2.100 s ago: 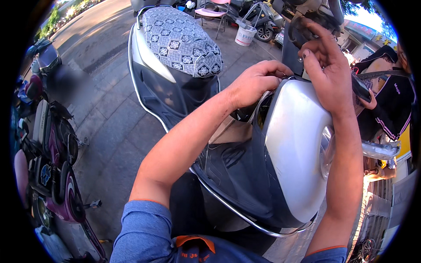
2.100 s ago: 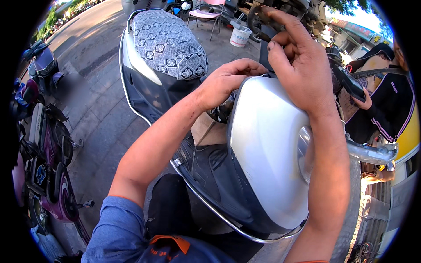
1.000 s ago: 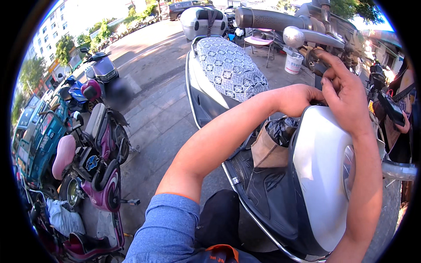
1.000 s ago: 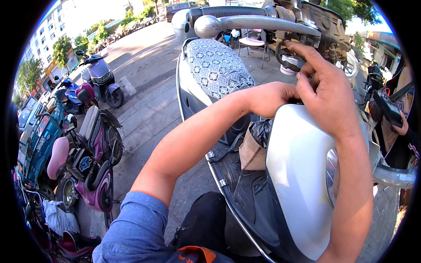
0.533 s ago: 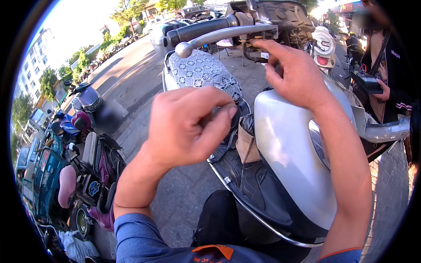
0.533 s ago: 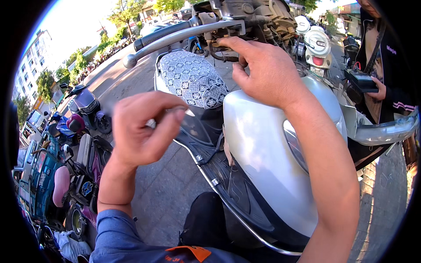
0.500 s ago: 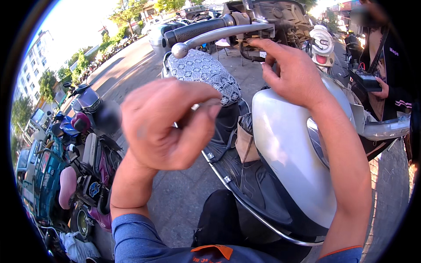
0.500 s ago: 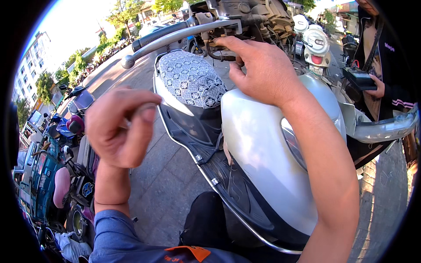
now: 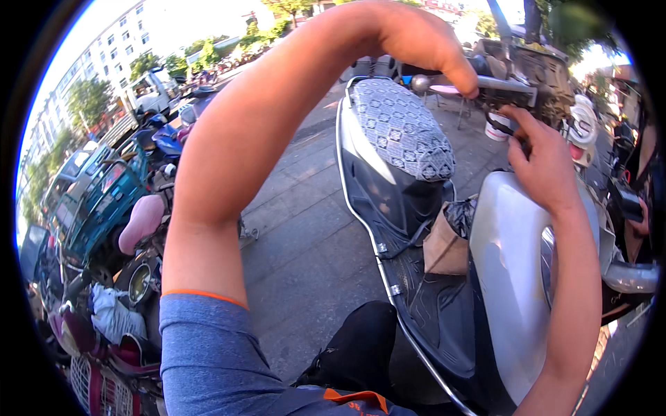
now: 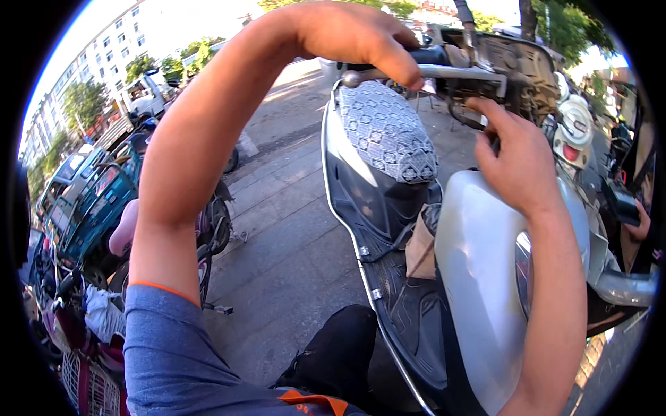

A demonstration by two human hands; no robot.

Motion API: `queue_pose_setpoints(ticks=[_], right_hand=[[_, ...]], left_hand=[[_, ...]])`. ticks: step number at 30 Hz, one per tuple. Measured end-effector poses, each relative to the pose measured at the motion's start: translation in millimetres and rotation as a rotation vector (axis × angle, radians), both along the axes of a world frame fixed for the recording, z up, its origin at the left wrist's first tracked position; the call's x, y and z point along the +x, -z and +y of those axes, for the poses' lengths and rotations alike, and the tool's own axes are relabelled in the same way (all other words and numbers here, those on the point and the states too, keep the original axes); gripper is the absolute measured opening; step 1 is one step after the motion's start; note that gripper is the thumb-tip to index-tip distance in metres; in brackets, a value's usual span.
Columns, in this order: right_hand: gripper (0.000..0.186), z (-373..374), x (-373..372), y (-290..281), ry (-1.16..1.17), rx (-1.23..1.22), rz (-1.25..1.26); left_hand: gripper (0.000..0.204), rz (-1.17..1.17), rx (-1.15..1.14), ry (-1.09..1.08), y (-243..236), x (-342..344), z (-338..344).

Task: The person probes motorcycle wires with multimeter leads, adjusts the multimeter dial, and presses a button on the motorcycle's handlebar console.

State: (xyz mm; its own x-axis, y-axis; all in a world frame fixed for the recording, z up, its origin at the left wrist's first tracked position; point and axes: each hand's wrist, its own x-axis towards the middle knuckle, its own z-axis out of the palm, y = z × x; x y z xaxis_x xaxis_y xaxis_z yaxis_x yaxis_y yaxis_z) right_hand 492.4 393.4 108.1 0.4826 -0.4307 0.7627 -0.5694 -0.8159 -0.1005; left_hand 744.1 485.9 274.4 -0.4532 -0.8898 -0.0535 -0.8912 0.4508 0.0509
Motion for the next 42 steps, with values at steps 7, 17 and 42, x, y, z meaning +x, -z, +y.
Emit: queue_pose_setpoints(ticks=[7,17,42], right_hand=[[0.045,15.1,24.7,-1.6,-0.025,0.034,-0.005],[0.043,13.2,20.5,-1.6,-0.02,0.022,0.001],[0.043,16.2,18.2,-5.5,0.039,0.043,0.015]], left_hand=[[0.078,0.205,-0.181,0.019,30.4,54.6,-24.5],[0.068,0.277,-0.168,0.01,39.5,54.0,-22.4],[0.063,0.436,-0.108,-0.011,48.7,55.9,-16.9]])
